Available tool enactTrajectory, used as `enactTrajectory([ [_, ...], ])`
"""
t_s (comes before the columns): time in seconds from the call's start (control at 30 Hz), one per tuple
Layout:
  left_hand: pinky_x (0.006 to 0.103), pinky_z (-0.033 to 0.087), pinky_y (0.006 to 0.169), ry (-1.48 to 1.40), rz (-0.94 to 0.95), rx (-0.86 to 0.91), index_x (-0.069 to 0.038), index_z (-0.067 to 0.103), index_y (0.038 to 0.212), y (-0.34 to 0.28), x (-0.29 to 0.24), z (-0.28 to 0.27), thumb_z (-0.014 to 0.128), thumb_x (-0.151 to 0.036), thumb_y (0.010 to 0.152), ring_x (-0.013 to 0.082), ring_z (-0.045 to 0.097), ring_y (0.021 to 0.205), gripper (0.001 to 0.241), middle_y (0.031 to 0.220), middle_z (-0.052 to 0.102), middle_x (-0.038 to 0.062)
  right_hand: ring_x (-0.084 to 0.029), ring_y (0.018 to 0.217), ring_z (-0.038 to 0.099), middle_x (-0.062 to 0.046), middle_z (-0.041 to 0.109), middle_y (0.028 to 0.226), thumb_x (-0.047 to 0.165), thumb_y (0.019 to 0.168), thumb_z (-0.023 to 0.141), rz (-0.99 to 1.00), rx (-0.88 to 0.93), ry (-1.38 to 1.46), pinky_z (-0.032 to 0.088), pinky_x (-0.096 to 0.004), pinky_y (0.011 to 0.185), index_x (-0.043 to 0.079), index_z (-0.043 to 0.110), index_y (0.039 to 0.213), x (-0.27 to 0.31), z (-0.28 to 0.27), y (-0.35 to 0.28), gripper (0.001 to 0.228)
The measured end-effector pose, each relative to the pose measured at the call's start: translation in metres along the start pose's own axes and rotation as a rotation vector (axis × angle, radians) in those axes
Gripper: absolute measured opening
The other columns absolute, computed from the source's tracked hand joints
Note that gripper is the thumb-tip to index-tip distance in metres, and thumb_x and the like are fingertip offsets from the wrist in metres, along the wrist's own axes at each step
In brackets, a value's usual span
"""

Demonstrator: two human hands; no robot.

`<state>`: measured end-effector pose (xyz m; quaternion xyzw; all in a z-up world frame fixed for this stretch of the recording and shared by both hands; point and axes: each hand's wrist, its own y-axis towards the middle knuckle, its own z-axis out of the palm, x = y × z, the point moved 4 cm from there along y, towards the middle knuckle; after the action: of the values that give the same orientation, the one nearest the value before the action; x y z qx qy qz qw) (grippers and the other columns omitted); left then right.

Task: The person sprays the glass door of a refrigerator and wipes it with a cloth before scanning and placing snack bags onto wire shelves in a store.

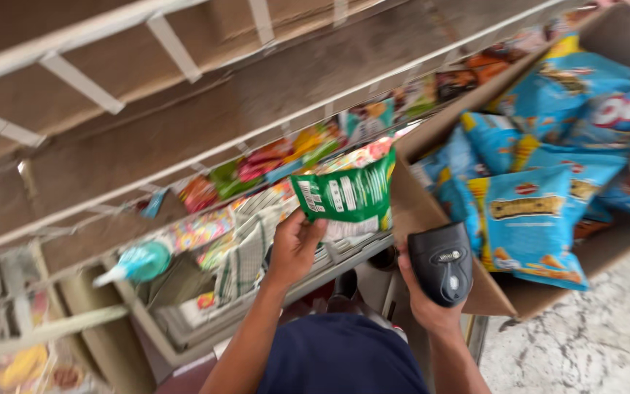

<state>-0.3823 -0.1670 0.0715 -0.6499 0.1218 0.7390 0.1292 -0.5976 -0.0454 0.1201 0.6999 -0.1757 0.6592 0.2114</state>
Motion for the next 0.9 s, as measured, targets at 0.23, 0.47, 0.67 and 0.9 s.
enactTrajectory([
  [0.23, 0.0260, 0.039, 0.063, 0.225, -0.121, -0.089, 0.001, 0.070, 0.122, -0.076, -0.004, -0.046, 0.058, -0.018, 0.111, 0.0046, 0.042, 0.072, 0.025, 0.077, 0.055, -0.001, -0.009, 0.091, 0.066, -0.004, 0.071, 0.102, 0.007, 0.081, 0.084, -0.079, 0.214, -0.099, 0.054, -0.025, 0.081, -0.001, 0.061, 0.117, 0.022, 0.058, -0.005, 0.044],
  [0.47, 0.0298, 0.053, 0.065, 0.311, -0.096, -0.064, -0.002, 0.063, 0.139, -0.109, -0.019, -0.062, 0.063, -0.018, 0.103, 0.0076, 0.064, 0.068, 0.039, 0.092, 0.078, 0.012, -0.008, 0.087, 0.065, -0.006, 0.072, 0.098, 0.007, 0.081, 0.084, -0.157, 0.446, -0.202, 0.054, -0.026, 0.079, -0.002, 0.065, 0.113, 0.028, 0.106, -0.013, 0.039],
  [0.67, 0.0310, 0.049, 0.073, 0.142, -0.098, -0.242, -0.001, 0.068, 0.135, -0.123, -0.008, -0.080, 0.060, -0.011, 0.103, 0.0161, 0.061, 0.090, 0.034, 0.116, 0.074, 0.016, -0.006, 0.074, 0.064, -0.002, 0.074, 0.085, 0.012, 0.082, 0.085, 0.009, 0.576, -0.225, 0.054, -0.025, 0.067, 0.001, 0.071, 0.100, 0.007, 0.137, -0.029, 0.025],
  [0.9, 0.0344, 0.046, 0.115, 0.117, 0.225, -0.337, 0.004, 0.066, 0.133, -0.136, -0.010, -0.079, 0.060, -0.004, 0.104, 0.0268, 0.057, 0.140, 0.031, 0.145, 0.062, 0.021, -0.006, 0.066, 0.061, -0.002, 0.070, 0.079, 0.010, 0.083, 0.085, 0.161, 0.511, -0.192, 0.049, -0.026, 0.057, 0.001, 0.070, 0.096, -0.009, 0.149, -0.036, 0.022],
])
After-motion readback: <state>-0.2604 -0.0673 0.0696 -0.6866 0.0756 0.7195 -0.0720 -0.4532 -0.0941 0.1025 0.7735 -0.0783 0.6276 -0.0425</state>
